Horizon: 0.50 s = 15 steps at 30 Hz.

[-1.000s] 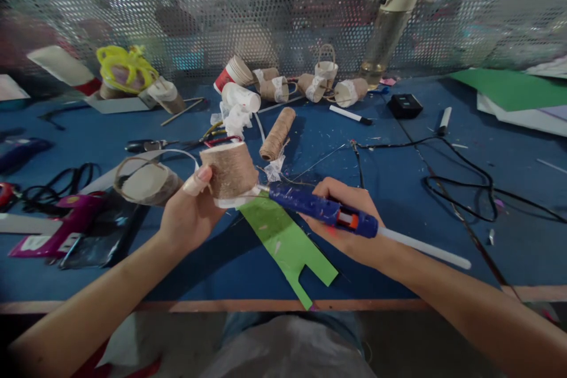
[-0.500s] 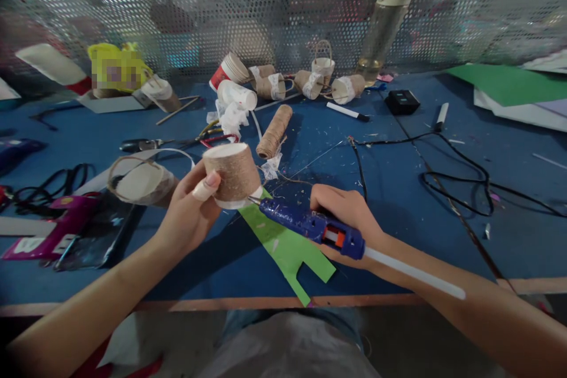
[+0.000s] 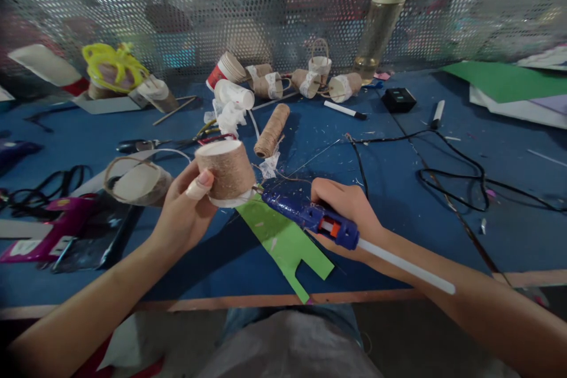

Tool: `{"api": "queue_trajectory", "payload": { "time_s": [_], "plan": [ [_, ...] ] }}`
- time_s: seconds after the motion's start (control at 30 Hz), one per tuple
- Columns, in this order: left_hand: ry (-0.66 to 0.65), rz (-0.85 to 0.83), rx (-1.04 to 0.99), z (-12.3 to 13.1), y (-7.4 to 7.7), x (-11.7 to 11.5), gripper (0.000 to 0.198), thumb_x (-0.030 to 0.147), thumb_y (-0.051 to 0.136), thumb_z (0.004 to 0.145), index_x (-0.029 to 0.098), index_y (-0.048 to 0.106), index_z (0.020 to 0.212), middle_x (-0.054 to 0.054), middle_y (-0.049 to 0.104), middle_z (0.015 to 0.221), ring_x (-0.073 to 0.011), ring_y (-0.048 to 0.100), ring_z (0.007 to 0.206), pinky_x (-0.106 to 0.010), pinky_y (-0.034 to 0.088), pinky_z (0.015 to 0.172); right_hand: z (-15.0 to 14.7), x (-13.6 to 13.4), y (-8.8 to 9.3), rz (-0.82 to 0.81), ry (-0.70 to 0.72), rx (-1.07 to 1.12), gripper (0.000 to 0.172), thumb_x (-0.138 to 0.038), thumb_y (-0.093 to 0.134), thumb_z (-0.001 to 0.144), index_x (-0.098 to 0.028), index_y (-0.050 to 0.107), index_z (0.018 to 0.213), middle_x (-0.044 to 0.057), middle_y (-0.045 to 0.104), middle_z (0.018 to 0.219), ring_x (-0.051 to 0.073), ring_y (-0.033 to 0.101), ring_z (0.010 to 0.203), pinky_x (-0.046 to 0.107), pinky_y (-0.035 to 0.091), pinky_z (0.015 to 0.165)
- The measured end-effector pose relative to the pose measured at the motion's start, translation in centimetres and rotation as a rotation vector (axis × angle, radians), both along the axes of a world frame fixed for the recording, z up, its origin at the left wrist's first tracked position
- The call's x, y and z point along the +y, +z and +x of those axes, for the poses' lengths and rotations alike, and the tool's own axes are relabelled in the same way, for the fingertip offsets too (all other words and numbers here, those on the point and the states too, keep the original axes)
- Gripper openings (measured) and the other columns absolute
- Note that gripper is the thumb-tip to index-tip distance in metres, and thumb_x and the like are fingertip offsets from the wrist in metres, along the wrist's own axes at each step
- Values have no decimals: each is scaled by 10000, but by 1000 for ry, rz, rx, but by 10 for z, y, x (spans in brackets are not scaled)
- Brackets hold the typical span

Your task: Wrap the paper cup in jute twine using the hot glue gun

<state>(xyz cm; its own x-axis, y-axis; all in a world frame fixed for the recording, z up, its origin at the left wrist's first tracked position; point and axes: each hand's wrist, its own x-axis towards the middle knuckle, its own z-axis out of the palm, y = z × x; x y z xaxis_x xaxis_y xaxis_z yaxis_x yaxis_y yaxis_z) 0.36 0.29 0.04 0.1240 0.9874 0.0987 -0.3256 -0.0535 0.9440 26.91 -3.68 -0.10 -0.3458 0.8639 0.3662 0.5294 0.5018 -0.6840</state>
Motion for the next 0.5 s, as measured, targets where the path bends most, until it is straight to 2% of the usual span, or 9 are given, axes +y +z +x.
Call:
{"api": "queue_trajectory", "payload": {
  "time_s": [0.3,0.5],
  "plan": [
    [-40,20,16,5,2,0,399,421,785,866,267,737,1230,-70,729,1323,-285,636,1285,-383,507,1088,-3,-6,1,-30,24,-17,280,-129,645,736,-249,393,756,-61,449,669,104,373,544,268,289,539],
    [-28,-3,-12,2,2,0,344,441,766,880,275,762,1182,-55,756,1261,-286,644,1280,-408,527,1074,-1,-2,2,14,10,-10,305,-108,650,741,-243,377,741,-71,431,652,89,395,535,244,315,526]
  ]
}}
